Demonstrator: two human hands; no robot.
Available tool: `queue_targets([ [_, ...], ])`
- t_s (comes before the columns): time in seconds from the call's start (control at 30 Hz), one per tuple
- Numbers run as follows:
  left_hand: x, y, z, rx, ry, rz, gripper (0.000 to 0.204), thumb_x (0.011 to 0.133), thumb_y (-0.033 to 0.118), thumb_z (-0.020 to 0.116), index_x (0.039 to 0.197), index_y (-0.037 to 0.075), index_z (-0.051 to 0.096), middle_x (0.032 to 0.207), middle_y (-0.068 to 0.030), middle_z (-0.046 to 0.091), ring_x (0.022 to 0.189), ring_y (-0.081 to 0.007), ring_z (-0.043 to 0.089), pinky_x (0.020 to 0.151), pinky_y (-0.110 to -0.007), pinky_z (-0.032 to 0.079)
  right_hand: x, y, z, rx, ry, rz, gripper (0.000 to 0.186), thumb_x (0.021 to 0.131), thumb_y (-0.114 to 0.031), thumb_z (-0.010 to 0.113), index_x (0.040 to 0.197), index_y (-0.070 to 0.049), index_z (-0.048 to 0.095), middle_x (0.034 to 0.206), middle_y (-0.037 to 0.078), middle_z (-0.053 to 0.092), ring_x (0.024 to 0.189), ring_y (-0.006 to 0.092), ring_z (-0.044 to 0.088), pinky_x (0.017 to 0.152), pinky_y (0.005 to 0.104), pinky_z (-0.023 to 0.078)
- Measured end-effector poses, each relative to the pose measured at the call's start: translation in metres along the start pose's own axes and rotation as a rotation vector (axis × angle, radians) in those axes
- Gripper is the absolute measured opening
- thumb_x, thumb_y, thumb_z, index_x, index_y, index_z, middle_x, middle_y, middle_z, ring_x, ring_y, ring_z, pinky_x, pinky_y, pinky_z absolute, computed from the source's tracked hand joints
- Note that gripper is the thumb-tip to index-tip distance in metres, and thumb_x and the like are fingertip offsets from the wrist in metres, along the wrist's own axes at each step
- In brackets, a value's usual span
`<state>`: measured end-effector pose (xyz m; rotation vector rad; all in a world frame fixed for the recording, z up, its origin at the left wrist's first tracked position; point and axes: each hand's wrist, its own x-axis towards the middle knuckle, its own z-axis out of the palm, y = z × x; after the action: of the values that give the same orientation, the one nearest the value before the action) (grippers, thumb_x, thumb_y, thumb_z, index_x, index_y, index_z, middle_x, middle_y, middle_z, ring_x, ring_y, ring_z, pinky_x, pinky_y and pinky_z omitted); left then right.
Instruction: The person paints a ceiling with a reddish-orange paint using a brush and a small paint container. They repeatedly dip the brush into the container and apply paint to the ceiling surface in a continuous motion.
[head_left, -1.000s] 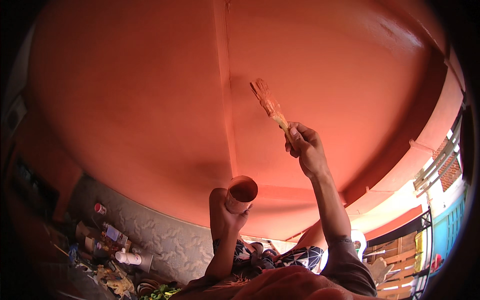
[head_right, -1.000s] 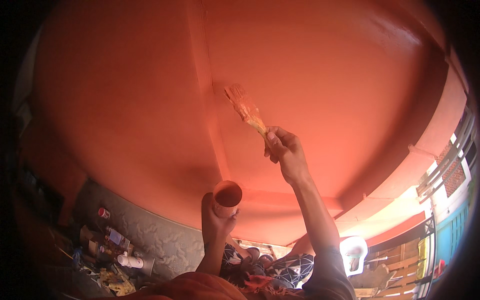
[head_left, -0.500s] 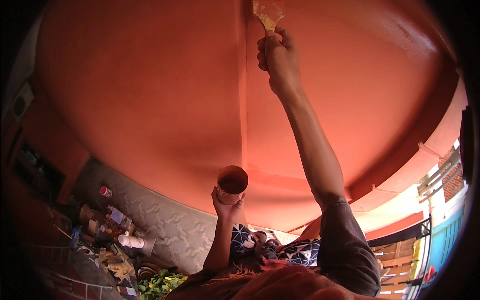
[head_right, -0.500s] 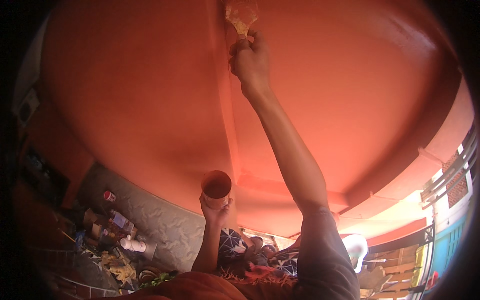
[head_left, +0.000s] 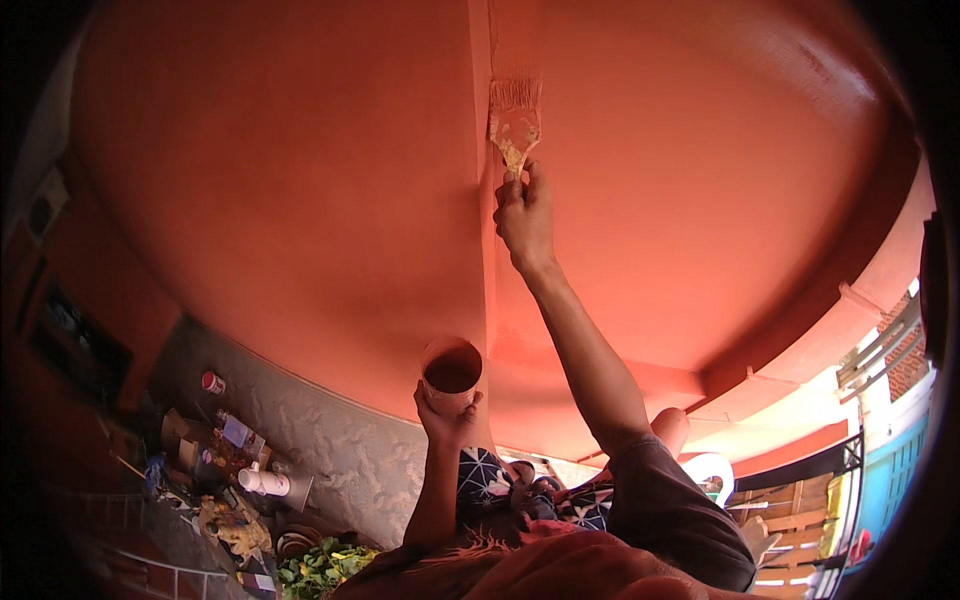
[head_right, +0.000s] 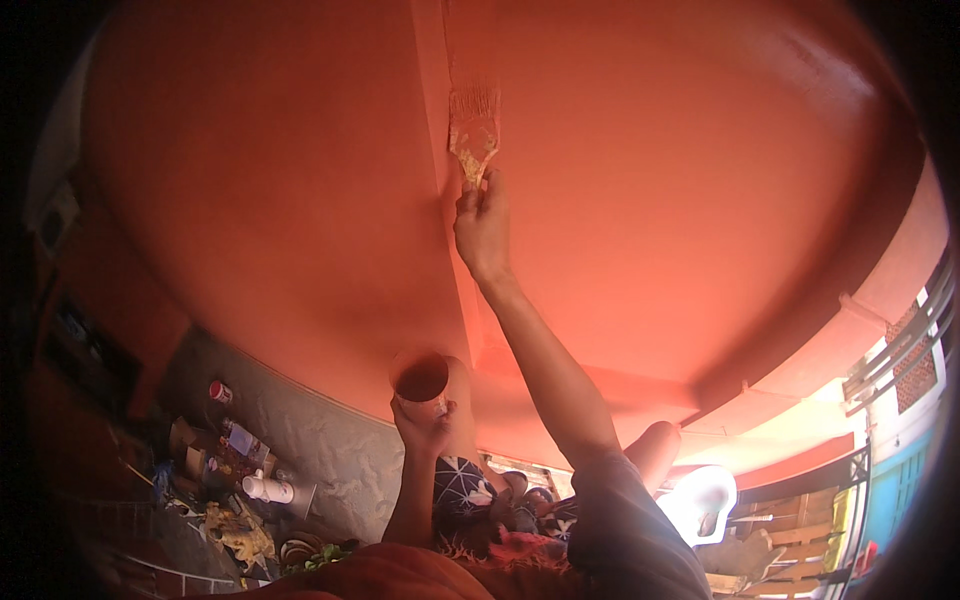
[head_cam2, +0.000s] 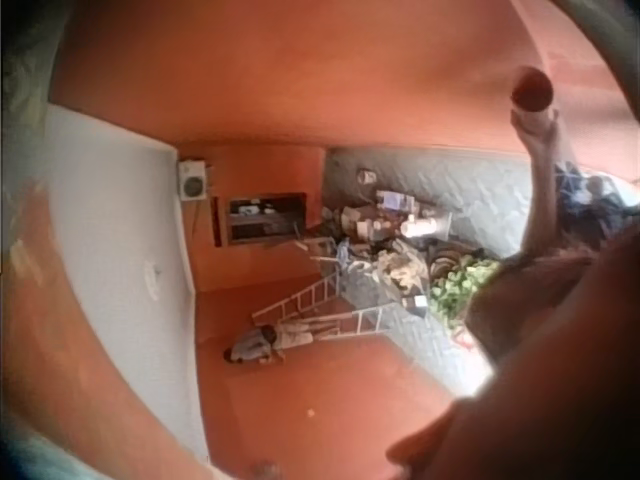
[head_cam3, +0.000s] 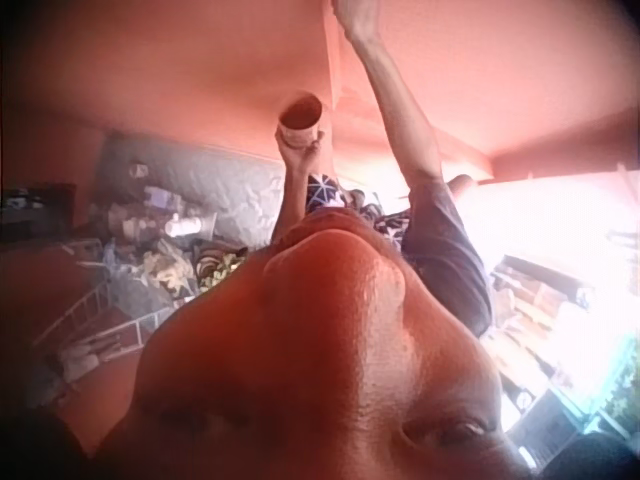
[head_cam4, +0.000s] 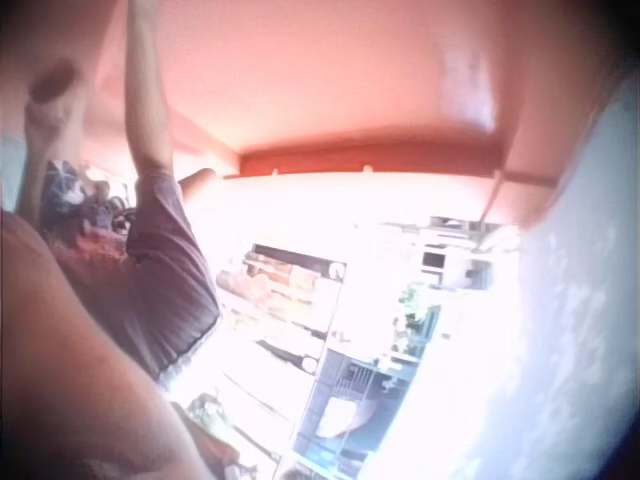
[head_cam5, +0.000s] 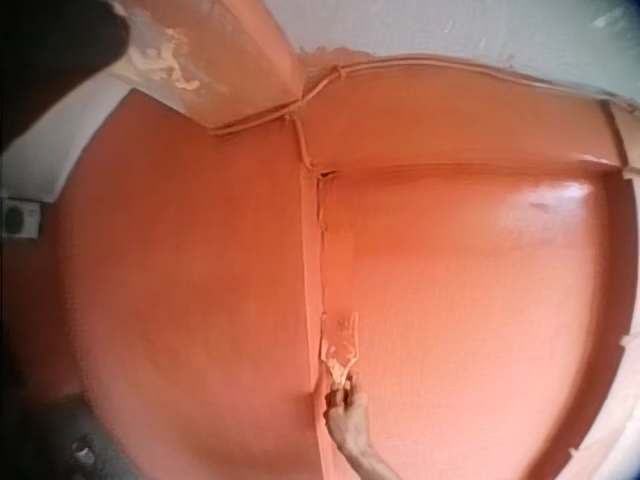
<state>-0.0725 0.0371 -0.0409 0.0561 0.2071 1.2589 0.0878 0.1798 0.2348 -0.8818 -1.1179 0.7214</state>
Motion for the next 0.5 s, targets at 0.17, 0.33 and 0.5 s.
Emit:
queue_targets([
  [0.17, -0.010, 0.003, 0.004, 0.017, 0.066, 0.018, 0.062, 0.092, 0.063, 0.053, 0.129, 0.014, 0.057, 0.109, -0.0114, 0.065, 0.081, -0.0331, 0.065, 0.050, -0.030, 0.055, -0.064, 0.096, -0.029, -0.071, 0.016, 0.106, 0.018, 0.108, -0.014, 0.042, 0.123, -0.006, 0.049, 0.068, -0.005, 0.041, 0.050, 0.0033, 0.035, 0.041, 0.0226, 0.031],
  [0.33, -0.016, 0.012, -0.003, 0.003, 0.047, 0.005, 0.061, 0.093, 0.063, 0.051, 0.128, 0.013, 0.058, 0.108, -0.0099, 0.065, 0.079, -0.0315, 0.063, 0.051, -0.029, 0.053, -0.141, 0.190, -0.054, -0.020, 0.034, 0.355, 0.013, 0.108, -0.015, 0.044, 0.118, -0.008, 0.049, 0.068, -0.006, 0.041, 0.048, 0.0029, 0.035, 0.039, 0.0225, 0.029],
  [0.5, -0.027, 0.018, -0.012, -0.024, 0.014, -0.031, 0.066, 0.092, 0.062, 0.054, 0.133, 0.010, 0.053, 0.117, -0.0119, 0.060, 0.087, -0.0320, 0.062, 0.058, -0.030, 0.056, -0.191, 0.283, -0.071, -0.283, 0.104, 0.613, 0.015, 0.107, -0.020, 0.047, 0.116, -0.008, 0.050, 0.064, -0.004, 0.041, 0.043, 0.0061, 0.036, 0.036, 0.0261, 0.028],
])
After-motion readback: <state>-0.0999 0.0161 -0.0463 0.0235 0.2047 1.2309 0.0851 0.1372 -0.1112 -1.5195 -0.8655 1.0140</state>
